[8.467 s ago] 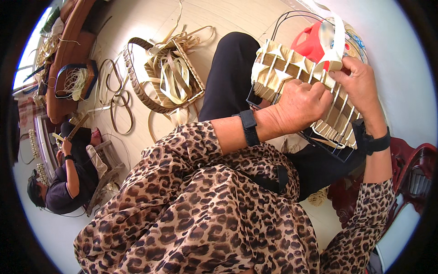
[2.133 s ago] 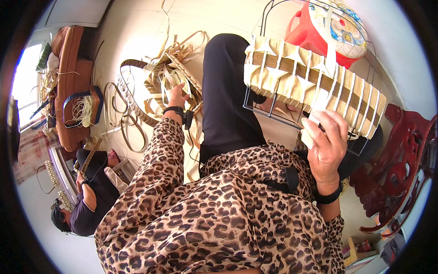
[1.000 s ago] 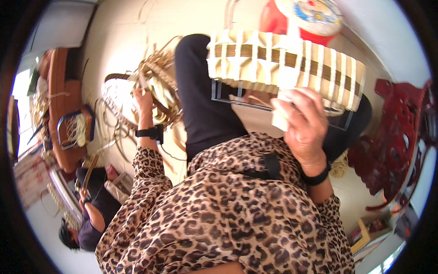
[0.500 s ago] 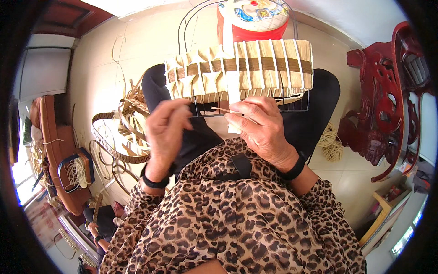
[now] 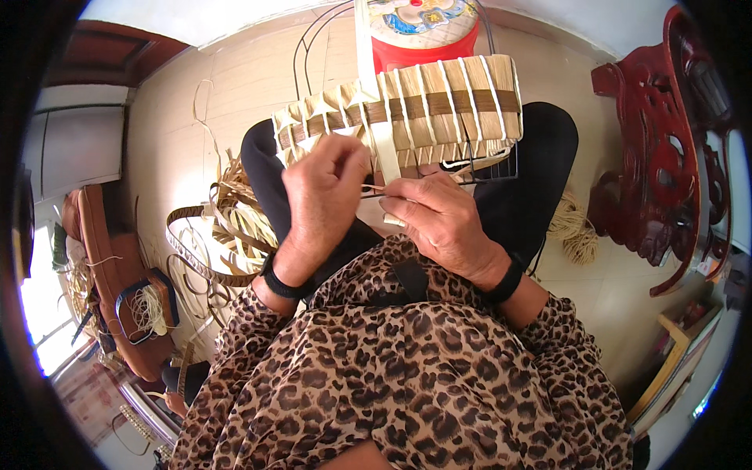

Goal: The person weaves a bamboo frame by hand, inserting a flat white strip through the pre-assembled vertical ribs of the basket structure and pulling it tight to secure the weave.

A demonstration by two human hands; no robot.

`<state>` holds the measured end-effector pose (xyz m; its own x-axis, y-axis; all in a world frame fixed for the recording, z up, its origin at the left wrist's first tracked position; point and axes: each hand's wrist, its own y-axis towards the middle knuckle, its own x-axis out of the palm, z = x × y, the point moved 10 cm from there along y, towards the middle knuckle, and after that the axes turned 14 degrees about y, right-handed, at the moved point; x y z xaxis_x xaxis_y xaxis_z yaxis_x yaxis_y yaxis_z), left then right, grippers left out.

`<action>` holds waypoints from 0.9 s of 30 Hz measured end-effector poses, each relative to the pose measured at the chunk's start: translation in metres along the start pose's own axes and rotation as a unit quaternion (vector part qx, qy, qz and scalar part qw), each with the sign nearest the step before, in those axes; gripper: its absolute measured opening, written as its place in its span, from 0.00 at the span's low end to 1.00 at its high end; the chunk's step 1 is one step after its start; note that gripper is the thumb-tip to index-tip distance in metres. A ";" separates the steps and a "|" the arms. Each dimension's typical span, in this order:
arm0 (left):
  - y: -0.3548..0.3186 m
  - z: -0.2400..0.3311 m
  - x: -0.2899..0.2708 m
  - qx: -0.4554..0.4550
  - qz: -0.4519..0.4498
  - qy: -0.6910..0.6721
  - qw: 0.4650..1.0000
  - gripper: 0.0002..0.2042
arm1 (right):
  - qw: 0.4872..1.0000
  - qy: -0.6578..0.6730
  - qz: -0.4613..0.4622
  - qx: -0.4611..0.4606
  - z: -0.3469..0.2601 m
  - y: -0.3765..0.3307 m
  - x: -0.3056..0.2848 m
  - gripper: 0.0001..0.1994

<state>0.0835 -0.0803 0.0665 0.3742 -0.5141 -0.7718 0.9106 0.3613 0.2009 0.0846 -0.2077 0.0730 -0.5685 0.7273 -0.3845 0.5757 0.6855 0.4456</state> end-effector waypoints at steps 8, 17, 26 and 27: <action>0.031 0.018 0.008 0.170 0.016 0.168 0.971 0.09 | 1.000 0.018 0.019 0.002 -0.003 0.006 0.006 0.10; 0.029 0.017 0.012 0.196 0.031 0.194 0.961 0.07 | 1.000 0.014 0.014 0.003 -0.006 0.004 0.011 0.10; 0.014 0.003 -0.002 0.124 -0.025 0.039 0.991 0.02 | 0.974 0.188 0.023 0.129 0.001 0.002 0.010 0.17; 0.003 0.004 -0.002 0.114 -0.054 0.007 0.992 0.04 | 0.965 0.216 0.022 0.149 -0.001 0.004 0.009 0.19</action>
<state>0.0857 -0.0815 0.0713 0.2714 -0.5284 -0.8045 0.9618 0.1186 0.2466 0.0811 -0.1990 0.0722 -0.6944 0.7189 0.0314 0.7117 0.6797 0.1774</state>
